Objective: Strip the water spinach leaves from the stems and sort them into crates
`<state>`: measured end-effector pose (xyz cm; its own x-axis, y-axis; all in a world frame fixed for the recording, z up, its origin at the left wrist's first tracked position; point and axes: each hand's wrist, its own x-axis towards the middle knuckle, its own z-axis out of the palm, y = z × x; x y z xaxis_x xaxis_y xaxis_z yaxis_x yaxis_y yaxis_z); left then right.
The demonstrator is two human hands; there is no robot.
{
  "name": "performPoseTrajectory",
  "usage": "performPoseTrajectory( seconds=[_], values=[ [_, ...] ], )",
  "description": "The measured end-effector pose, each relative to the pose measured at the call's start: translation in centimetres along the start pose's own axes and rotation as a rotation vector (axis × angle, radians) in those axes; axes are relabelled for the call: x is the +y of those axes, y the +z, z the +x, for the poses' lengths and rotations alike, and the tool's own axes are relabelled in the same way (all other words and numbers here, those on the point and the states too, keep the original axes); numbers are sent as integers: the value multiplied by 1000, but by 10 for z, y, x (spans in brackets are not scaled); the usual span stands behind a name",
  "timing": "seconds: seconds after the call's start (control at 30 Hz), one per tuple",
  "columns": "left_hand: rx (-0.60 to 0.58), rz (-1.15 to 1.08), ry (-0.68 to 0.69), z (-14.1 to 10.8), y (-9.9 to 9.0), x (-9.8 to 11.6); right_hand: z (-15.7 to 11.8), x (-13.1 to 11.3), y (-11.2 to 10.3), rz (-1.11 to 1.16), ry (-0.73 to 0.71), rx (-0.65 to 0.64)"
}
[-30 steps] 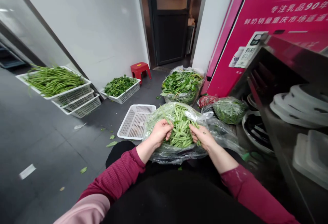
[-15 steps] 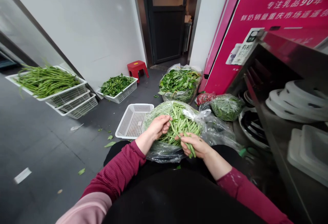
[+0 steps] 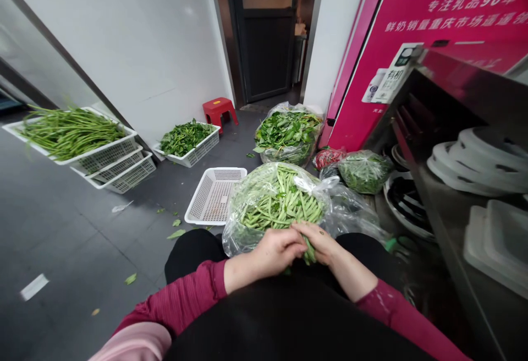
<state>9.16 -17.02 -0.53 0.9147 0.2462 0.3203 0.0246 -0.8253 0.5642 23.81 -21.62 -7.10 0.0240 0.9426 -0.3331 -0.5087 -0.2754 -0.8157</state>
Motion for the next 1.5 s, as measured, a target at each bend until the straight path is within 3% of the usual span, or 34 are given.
performPoseTrajectory(
  seconds=[0.1, 0.2, 0.27, 0.37, 0.47, 0.57, 0.7, 0.8, 1.0, 1.07, 1.2, 1.27, 1.37, 1.43, 1.5],
  values=[
    [-72, 216, 54, -4, 1, -18, -16, 16, 0, 117, 180, -193],
    [-321, 465, 269, -8, -7, -30, -26, 25, -1, 183, 226, -207],
    [-471, 572, 289, -7, -15, -34, -29, 26, -5, 75, 224, -228],
    [-530, 652, 32, 3, -30, -42, -33, 19, -16, -27, 189, -176],
    [-358, 648, -196, 17, -40, -56, -34, 10, -28, 228, 96, 67],
    [-225, 701, -374, 30, -35, -65, -32, 6, -33, 484, 80, 230],
    [-290, 695, -670, 38, -19, -68, -25, 6, -22, 474, 31, 273],
    [-292, 673, -740, 35, -13, -62, -13, 3, -7, 322, -54, 240],
    [-195, 564, -623, 11, -11, -28, 24, -6, 24, 63, -25, 120],
    [-180, 344, -595, 5, -11, -23, 31, -5, 31, 86, -43, 106],
    [-203, -94, -673, 0, -9, -29, 28, 0, 36, 21, -117, 109],
    [-314, -31, -593, -3, -7, -31, 23, -2, 35, -124, -228, 196],
    [-537, 274, -315, 0, -7, -32, 16, -16, 29, -214, -339, 293],
    [-492, 434, -255, 10, -16, -35, 11, -27, 23, -190, -358, 252],
    [-306, 474, -311, 25, -31, -45, 3, -34, 17, -147, -335, 160]
  ],
)
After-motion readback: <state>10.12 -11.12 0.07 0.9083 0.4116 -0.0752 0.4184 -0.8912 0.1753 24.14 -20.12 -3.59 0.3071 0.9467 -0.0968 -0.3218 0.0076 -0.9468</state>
